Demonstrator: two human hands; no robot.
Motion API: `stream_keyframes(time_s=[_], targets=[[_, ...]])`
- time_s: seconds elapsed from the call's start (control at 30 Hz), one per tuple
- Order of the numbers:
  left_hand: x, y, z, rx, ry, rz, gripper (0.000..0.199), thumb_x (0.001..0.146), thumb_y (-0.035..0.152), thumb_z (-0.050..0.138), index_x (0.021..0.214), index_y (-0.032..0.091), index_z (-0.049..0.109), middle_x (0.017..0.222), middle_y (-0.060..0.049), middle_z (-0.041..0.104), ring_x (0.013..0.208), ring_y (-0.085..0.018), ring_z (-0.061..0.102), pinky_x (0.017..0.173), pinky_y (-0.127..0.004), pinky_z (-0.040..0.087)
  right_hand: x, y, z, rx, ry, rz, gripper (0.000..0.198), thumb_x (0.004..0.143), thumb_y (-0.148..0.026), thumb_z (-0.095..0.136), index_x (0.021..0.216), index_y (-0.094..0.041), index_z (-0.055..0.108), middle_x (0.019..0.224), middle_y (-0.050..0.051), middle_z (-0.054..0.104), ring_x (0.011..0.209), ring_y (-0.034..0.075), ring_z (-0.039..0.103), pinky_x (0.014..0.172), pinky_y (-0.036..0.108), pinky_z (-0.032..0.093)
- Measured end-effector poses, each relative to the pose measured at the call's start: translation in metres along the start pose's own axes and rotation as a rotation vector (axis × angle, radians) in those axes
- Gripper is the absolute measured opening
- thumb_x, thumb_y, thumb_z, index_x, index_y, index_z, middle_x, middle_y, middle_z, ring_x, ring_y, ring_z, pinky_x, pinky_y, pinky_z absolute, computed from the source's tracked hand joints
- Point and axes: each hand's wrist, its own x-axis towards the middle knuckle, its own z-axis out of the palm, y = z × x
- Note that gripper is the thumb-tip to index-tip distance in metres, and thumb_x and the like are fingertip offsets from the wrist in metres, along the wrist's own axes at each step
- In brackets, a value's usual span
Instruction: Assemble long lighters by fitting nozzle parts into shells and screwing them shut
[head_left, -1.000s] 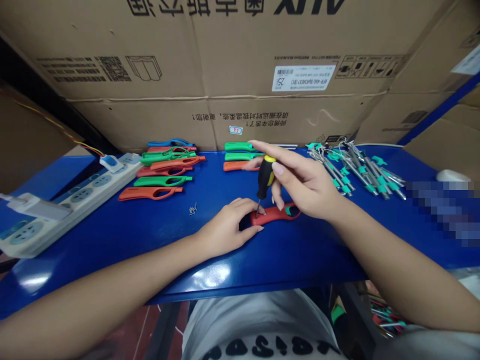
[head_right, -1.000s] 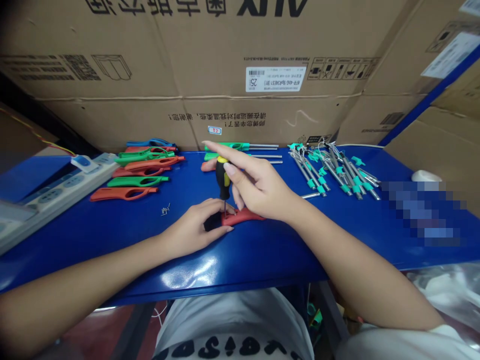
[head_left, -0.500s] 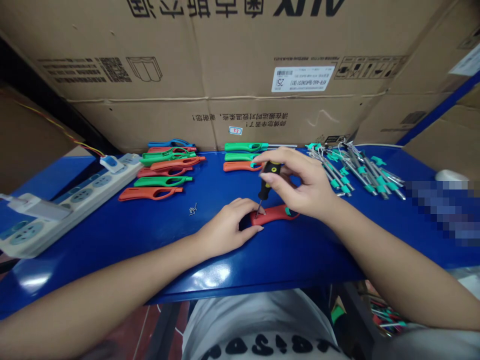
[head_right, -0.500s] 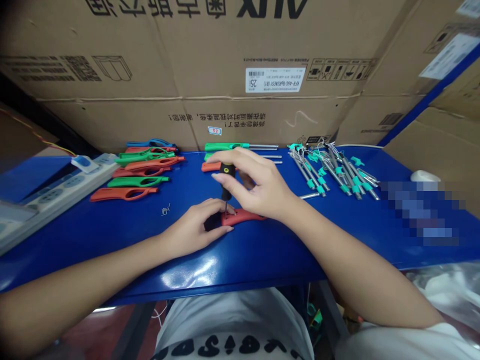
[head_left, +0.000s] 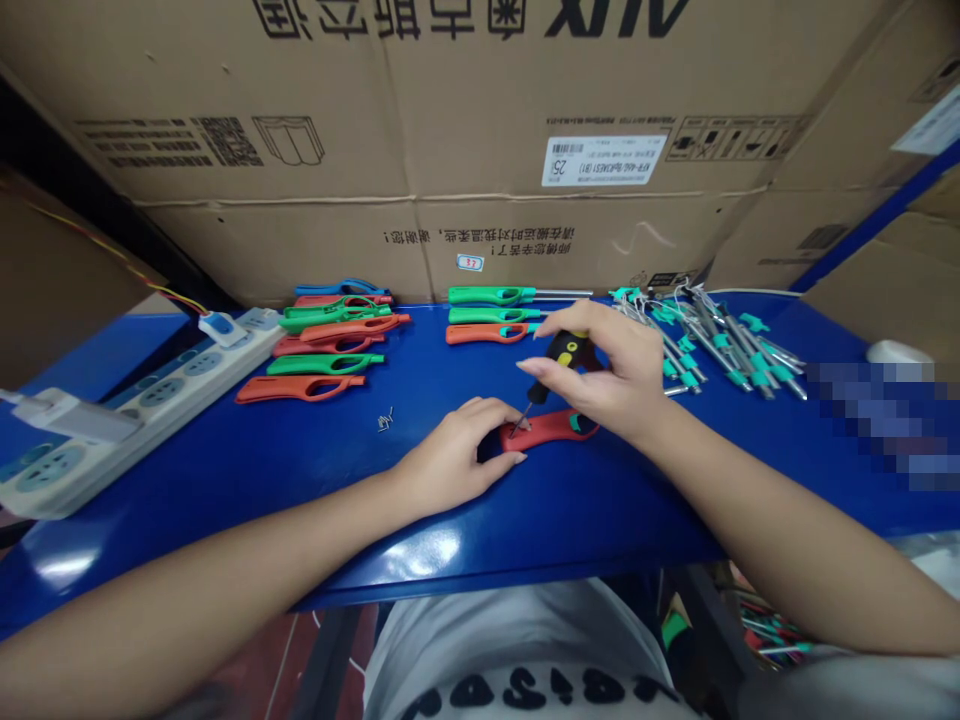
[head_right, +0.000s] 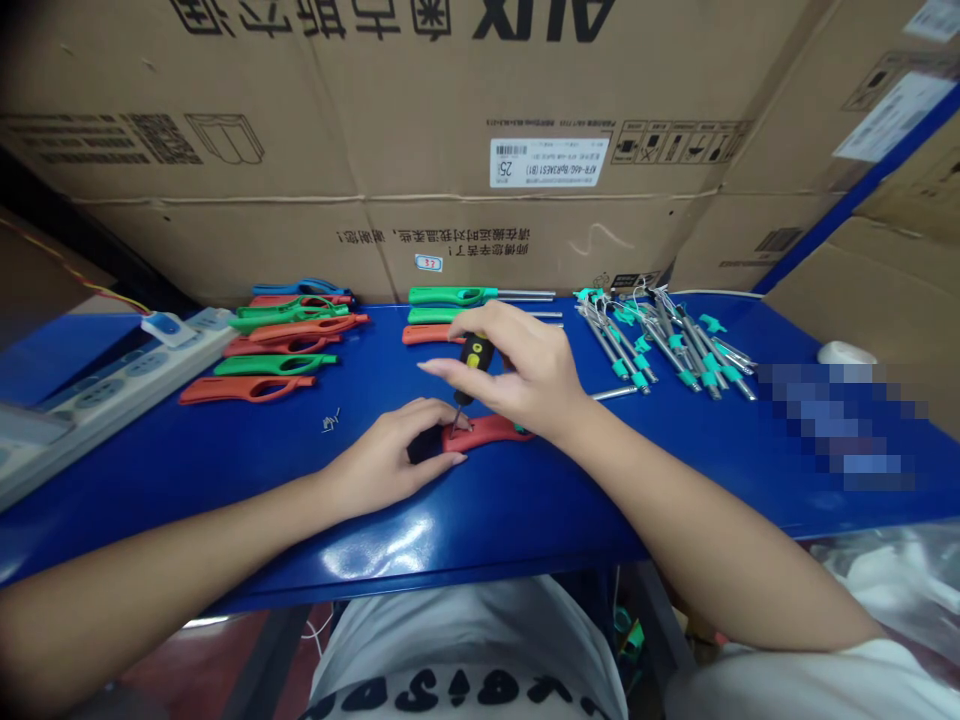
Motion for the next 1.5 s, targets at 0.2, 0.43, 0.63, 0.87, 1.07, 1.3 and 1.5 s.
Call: stream_keyframes(time_s=[0.2, 0.43, 0.63, 0.87, 1.07, 1.3, 1.5], targets=[[-0.004, 0.003, 0.004, -0.012, 0.034, -0.017, 0.019, 0.089, 0.021, 0.070, 0.107, 0.019, 0.063, 0.108, -0.006, 0.071, 0.102, -0.023, 0.064, 0.095, -0.040, 0.050, 0.001, -0.010, -0.003, 0.236, -0.260, 0.111, 0.041, 0.107, -0.028, 0.032, 0.144, -0.019, 0.047, 0.126, 0.011, 0.069, 0.103, 0.018, 0.069, 0.087, 0.034, 0.058], [-0.003, -0.002, 0.005, -0.016, 0.090, 0.003, 0.020, 0.086, 0.023, 0.074, 0.103, 0.019, 0.063, 0.102, -0.004, 0.072, 0.096, -0.021, 0.066, 0.092, -0.038, 0.052, 0.002, -0.008, -0.008, -0.026, -0.091, -0.130, 0.027, 0.091, -0.040, 0.069, 0.111, -0.021, 0.070, 0.097, 0.007, 0.077, 0.078, 0.018, 0.070, 0.073, 0.031, 0.058], [-0.001, -0.001, 0.004, -0.049, 0.052, -0.018, 0.020, 0.086, 0.022, 0.073, 0.104, 0.020, 0.064, 0.105, -0.004, 0.072, 0.099, -0.022, 0.067, 0.093, -0.038, 0.052, 0.001, -0.012, -0.005, 0.178, -0.257, 0.067, 0.043, 0.106, -0.028, 0.034, 0.146, -0.022, 0.048, 0.123, 0.009, 0.071, 0.083, 0.016, 0.070, 0.079, 0.034, 0.059], [-0.001, -0.003, 0.004, -0.039, 0.087, 0.006, 0.023, 0.084, 0.023, 0.076, 0.103, 0.019, 0.064, 0.102, -0.004, 0.072, 0.097, -0.021, 0.067, 0.091, -0.037, 0.052, 0.000, -0.007, -0.005, -0.006, -0.069, -0.159, 0.027, 0.091, -0.031, 0.069, 0.117, -0.022, 0.066, 0.097, 0.005, 0.073, 0.080, 0.018, 0.067, 0.074, 0.030, 0.057], [-0.001, -0.001, 0.002, -0.033, 0.041, -0.006, 0.020, 0.086, 0.022, 0.073, 0.104, 0.020, 0.065, 0.103, -0.004, 0.072, 0.097, -0.022, 0.066, 0.092, -0.038, 0.052, 0.000, -0.008, 0.000, 0.360, -0.335, 0.185, 0.039, 0.107, -0.029, 0.036, 0.144, -0.022, 0.044, 0.126, 0.010, 0.067, 0.076, 0.012, 0.068, 0.064, 0.025, 0.057], [0.000, -0.003, 0.003, -0.002, 0.064, 0.028, 0.025, 0.085, 0.022, 0.075, 0.107, 0.017, 0.065, 0.106, -0.006, 0.072, 0.097, -0.022, 0.066, 0.090, -0.036, 0.052, 0.000, -0.005, -0.004, 0.090, -0.162, -0.111, 0.033, 0.094, -0.036, 0.066, 0.123, -0.020, 0.064, 0.114, 0.007, 0.073, 0.087, 0.017, 0.070, 0.082, 0.030, 0.058], [0.001, -0.003, 0.001, 0.005, 0.030, 0.034, 0.024, 0.086, 0.021, 0.075, 0.107, 0.017, 0.066, 0.104, -0.005, 0.071, 0.096, -0.020, 0.066, 0.090, -0.034, 0.051, 0.004, -0.012, -0.006, 0.276, -0.275, 0.096, 0.034, 0.106, -0.028, 0.043, 0.136, -0.022, 0.057, 0.113, 0.006, 0.073, 0.063, 0.008, 0.064, 0.059, 0.022, 0.054]])
